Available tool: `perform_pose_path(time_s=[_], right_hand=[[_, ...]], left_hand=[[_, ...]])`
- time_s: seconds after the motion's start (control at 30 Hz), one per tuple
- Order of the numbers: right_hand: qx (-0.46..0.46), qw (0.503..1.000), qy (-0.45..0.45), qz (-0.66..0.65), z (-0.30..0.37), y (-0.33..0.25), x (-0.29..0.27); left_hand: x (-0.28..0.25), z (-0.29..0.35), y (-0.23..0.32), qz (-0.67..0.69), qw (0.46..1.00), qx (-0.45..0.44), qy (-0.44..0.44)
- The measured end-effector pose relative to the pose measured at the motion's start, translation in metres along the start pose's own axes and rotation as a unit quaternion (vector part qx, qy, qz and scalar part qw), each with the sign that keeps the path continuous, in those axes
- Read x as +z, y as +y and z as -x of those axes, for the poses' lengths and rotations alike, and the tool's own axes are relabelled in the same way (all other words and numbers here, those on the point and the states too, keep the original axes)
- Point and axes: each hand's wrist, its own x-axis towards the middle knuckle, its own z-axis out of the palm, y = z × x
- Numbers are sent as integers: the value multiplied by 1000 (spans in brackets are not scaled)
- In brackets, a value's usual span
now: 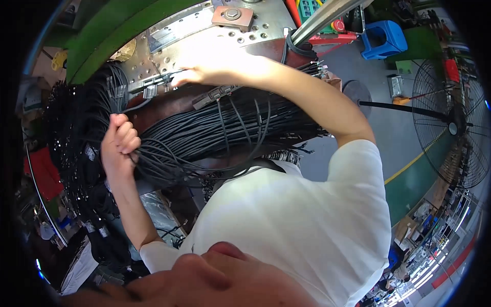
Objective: Manually organizing and inserting black cables into a metal organizer fixture at a factory workstation.
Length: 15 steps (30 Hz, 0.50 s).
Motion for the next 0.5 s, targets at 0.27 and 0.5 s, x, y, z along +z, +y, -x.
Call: perform_pose_path(time_s=[0.27, 0.5], right_hand=[[-1, 997, 36, -72, -17, -11, -13], [-16, 995, 90, 39, 30, 24, -24]], left_hand=[[-50, 15, 105, -51, 899, 410, -144], [-119, 58, 195, -599, 557, 343, 462]])
